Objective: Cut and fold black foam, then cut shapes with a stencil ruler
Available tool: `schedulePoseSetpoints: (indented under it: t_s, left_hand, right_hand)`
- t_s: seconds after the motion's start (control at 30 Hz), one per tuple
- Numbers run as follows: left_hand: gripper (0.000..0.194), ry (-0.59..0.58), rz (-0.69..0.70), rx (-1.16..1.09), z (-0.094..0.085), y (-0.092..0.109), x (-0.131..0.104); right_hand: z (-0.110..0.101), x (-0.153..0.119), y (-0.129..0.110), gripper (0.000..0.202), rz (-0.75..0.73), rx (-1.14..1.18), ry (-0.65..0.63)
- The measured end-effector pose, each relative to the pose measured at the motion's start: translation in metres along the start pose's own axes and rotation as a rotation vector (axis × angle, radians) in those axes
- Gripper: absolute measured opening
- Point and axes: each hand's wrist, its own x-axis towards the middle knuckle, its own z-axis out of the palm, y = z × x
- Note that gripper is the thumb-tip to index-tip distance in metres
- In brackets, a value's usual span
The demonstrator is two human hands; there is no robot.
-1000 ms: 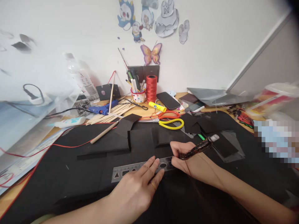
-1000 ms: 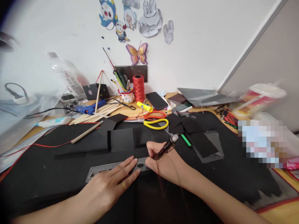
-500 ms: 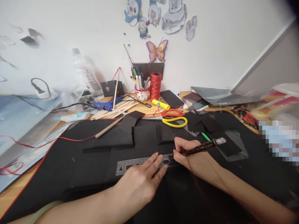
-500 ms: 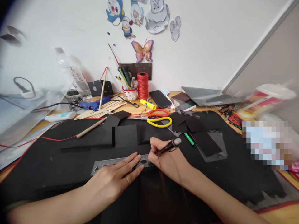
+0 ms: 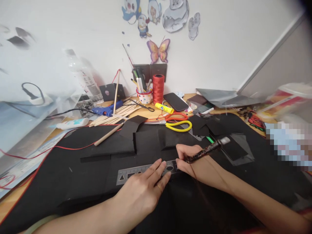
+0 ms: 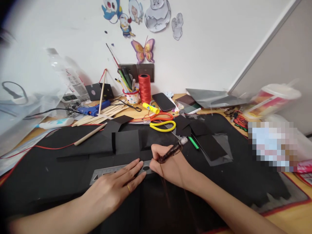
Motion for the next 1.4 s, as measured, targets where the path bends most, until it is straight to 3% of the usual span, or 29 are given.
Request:
schedulePoseSetpoints:
  t_s: [0.23,0.87,1.4]
  left_hand:
    - [0.042,-0.022,0.031,0.048,-0.005,-0.002,0.002]
    - [0.04,-0.011,0.035,0.04,-0.007,-0.002,0.004]
    - [0.038,0.052,0.028,0.05,-0.008,-0.001,0.003]
  right_hand:
    - [-0.011,-0.009,0.015,0.02,0.059,0.049,0.129]
    - [-0.002,-0.017,0.016,0.021,-0.011,-0.125,0.146]
    - [-0.006,-0.015,0.015,0.021,-0.019,-0.159,0.14]
